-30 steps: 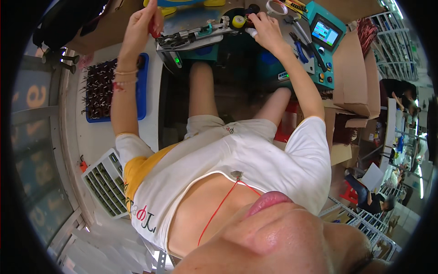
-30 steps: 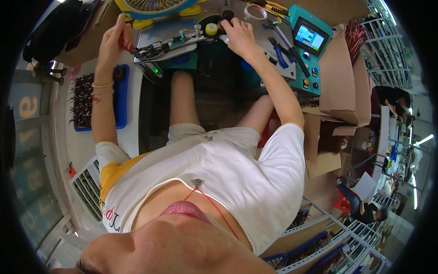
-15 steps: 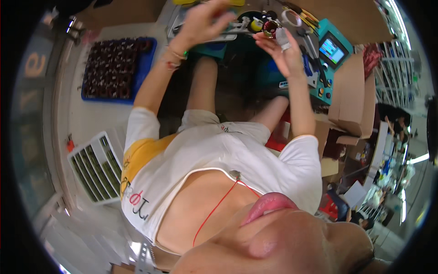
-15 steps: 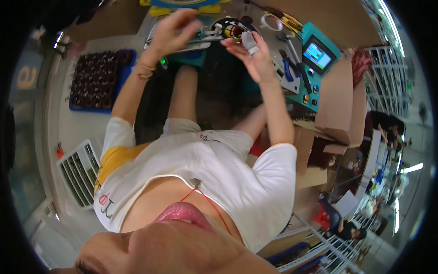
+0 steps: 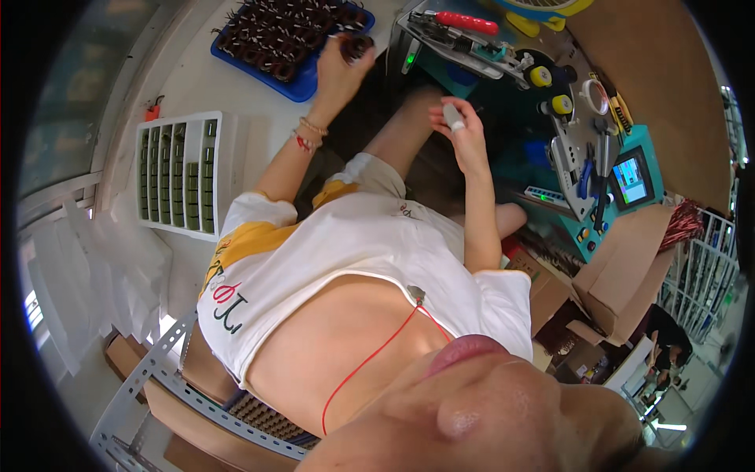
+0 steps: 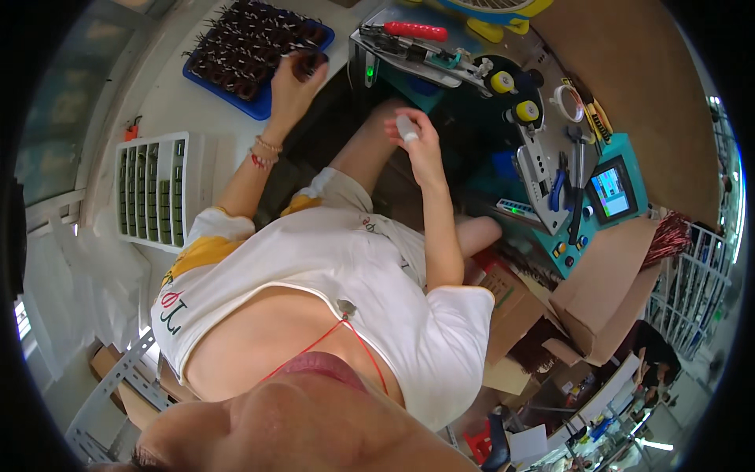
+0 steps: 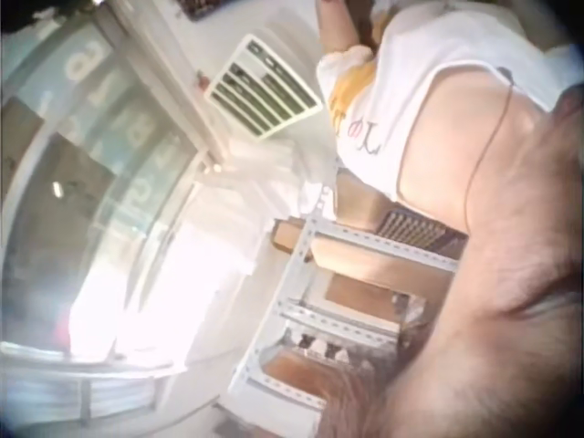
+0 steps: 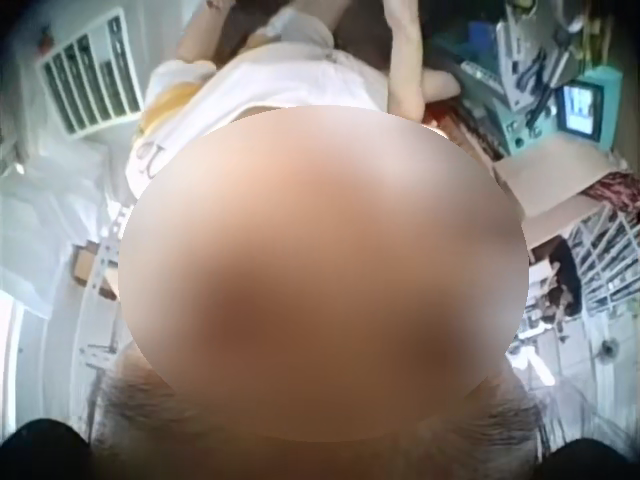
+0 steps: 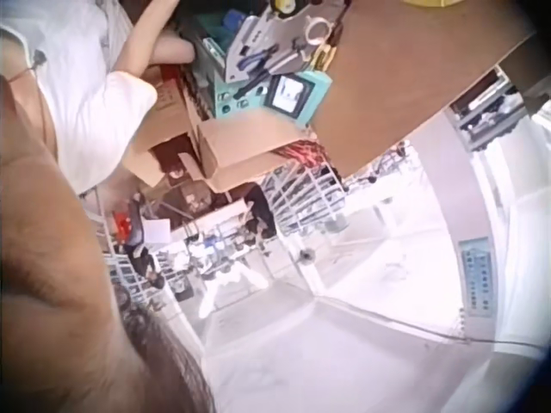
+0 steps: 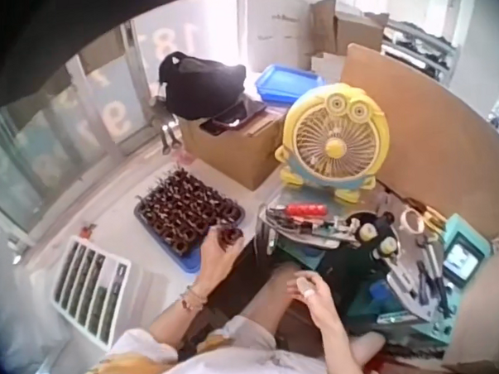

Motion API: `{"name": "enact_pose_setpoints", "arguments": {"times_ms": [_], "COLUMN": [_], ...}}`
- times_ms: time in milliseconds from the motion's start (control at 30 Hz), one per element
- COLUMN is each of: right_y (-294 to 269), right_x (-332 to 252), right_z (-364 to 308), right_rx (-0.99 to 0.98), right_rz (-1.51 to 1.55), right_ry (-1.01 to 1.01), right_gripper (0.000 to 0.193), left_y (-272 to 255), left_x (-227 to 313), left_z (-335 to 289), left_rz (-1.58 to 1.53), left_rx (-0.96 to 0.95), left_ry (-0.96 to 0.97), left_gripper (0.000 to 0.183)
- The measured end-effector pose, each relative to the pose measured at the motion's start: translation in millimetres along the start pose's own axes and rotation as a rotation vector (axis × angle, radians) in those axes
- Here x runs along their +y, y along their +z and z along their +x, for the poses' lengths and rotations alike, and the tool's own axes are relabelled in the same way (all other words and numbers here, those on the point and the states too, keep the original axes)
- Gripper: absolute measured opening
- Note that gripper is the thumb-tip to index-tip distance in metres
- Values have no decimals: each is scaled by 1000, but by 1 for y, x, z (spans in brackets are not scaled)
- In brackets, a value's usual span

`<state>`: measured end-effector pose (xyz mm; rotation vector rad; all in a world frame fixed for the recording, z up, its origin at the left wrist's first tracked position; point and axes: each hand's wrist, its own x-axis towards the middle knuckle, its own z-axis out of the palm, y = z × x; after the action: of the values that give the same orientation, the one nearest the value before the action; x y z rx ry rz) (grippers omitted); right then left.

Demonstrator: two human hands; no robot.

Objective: Manually feeding wires into a stripping and processing machine in an industrial setting.

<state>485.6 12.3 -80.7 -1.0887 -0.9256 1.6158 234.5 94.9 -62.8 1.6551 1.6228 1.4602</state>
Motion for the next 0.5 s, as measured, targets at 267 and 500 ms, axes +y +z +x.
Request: {"name": "enact_pose_setpoints", "arguments": {"times_ms": [267, 500], "right_y": [-74, -216], "right_x": [53, 54], "right_z": [-87, -184], "right_rx": [262, 1362], "right_rz": [-111, -280], "right_ry": [186, -472], "right_gripper": [16, 16], "left_y": [23, 8], "left_x": [-81, -97], "left_z": [46, 46], "left_rz": [697, 602], "left_rx": [-78, -72], "left_ry": [244, 427], "left_gripper": [27, 32]}}
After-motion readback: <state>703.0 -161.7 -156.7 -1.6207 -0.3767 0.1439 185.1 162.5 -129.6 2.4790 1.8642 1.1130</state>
